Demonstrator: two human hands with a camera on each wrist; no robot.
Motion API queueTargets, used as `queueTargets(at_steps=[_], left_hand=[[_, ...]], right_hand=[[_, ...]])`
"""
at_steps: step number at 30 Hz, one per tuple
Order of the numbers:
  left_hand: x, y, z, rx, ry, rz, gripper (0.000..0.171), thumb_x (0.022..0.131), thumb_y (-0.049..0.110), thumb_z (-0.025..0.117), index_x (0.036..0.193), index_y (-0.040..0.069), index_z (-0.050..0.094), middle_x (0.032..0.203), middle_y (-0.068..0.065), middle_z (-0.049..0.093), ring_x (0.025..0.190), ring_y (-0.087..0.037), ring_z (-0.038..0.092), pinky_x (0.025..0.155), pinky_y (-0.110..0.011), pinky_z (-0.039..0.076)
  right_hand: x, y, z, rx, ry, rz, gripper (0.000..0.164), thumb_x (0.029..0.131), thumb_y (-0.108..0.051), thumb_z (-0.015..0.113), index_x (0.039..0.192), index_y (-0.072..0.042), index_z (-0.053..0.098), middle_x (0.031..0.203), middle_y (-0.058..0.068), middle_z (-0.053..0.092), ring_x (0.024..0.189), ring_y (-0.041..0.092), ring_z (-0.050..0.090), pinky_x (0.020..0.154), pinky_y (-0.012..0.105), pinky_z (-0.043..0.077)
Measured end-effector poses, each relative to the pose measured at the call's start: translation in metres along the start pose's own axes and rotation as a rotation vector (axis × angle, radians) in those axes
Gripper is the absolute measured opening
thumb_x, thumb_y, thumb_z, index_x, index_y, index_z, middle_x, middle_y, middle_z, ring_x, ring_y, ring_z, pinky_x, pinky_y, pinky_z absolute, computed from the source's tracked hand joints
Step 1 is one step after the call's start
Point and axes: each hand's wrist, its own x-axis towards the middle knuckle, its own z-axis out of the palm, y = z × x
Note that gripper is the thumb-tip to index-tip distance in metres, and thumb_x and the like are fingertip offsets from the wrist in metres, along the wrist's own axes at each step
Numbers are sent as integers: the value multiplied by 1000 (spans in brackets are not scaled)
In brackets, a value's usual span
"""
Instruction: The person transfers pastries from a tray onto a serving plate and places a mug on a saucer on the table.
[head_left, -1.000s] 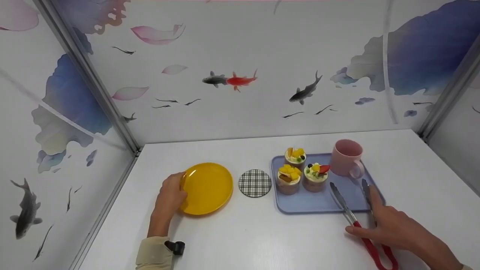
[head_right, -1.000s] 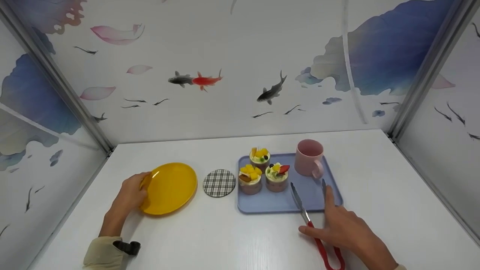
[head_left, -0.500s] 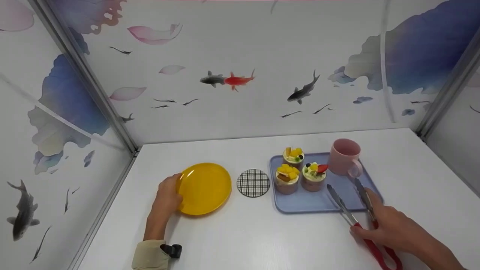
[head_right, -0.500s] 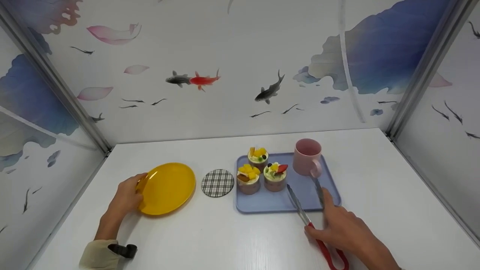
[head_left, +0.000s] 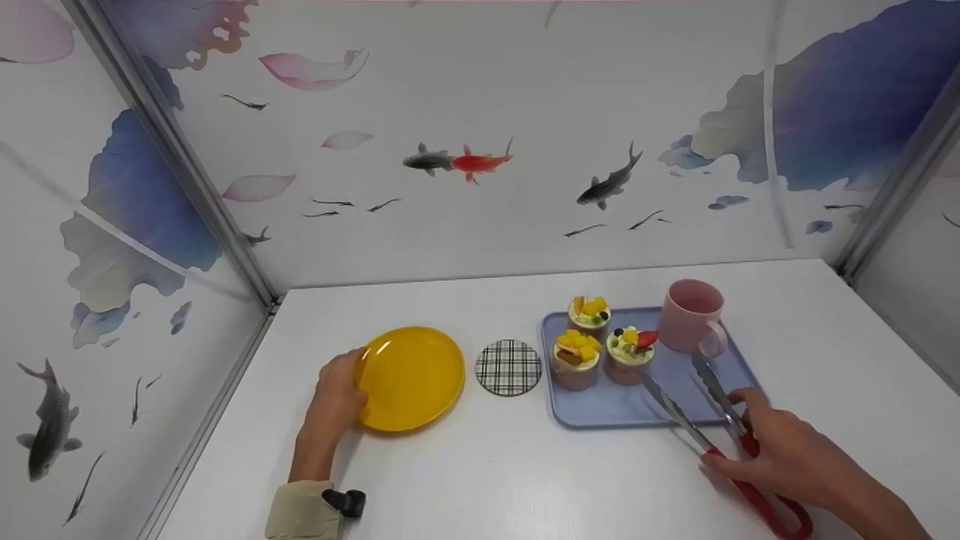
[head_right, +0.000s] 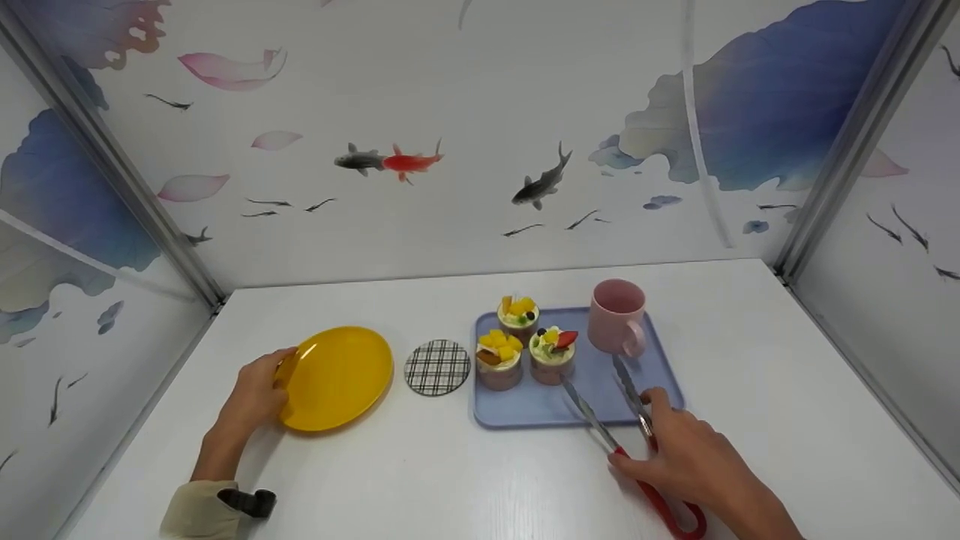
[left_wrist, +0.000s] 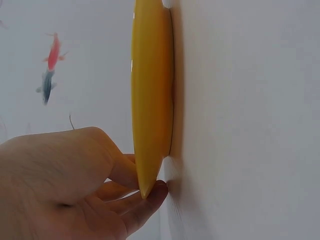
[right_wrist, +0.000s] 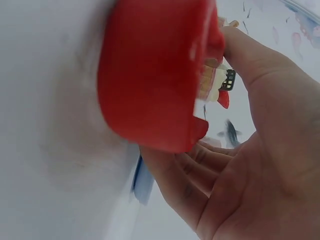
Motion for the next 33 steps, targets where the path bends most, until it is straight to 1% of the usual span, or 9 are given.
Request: queueTargets(at_steps=[2,5,9,13,18,22,24,29,33], left_hand=[[0,0,0,-2,-2,-4,67,96,-18,58,160,-2,46,160,-24,54,147,-40,52,132,-59,33],[0,0,0,-1,-1,-3,67,95,-17,59,160,-2,47,158,-24,55,144,-39,53,132,-60,35],[-1,0,-1,0,12,20,66,94,-19,60,157,-3,50,155,-24,58,142,-40,55,130,-60,37],[1,-1,-1,14,22,43,66,91,-21,59,155,-6,51,154,-27,59,146,-44,54,130,-61,37],[4,-3,-2,30,6,26,68,91,-20,59,156,-5,50,156,-26,57,150,-45,50,131,-60,35],[5,-4,-2,30,5,20,67,92,-20,60,156,-5,50,155,-26,58,148,-44,52,131,-60,35],[5,-3,-1,29,5,15,67,92,-20,60,156,-4,51,154,-26,59,147,-43,53,130,-60,36],[5,-3,-1,14,4,13,67,92,-21,61,156,-3,52,153,-25,61,143,-41,56,129,-61,38],[4,-3,-1,-2,10,20,67,92,-20,61,156,-4,52,153,-25,60,139,-40,57,128,-60,40]], right_hand=[[0,-1,0,-4,7,-4,118,75,-74,86,148,3,35,89,10,52,82,20,60,63,27,59],[1,-2,0,12,13,-2,114,75,-73,87,146,2,37,89,10,53,80,20,60,61,27,60],[3,-2,0,30,23,8,110,74,-72,88,142,1,41,90,10,54,78,20,60,59,28,60],[6,-1,-1,9,41,-3,104,76,-72,87,137,1,45,95,11,58,82,21,60,60,29,62],[9,-2,0,-11,71,-19,101,76,-71,87,134,1,47,100,12,59,87,22,60,62,31,63],[13,-4,-3,-14,89,-31,101,77,-71,87,133,2,48,103,13,60,89,23,61,66,37,67],[14,-5,-3,-14,97,-37,100,77,-71,87,133,2,48,103,13,60,90,23,61,67,37,67],[14,-9,-4,-22,121,-59,94,77,-69,88,129,1,50,98,10,59,86,22,60,64,30,61],[17,-13,-4,-30,148,-92,89,78,-67,88,125,-1,53,93,7,60,82,20,59,64,30,59]])
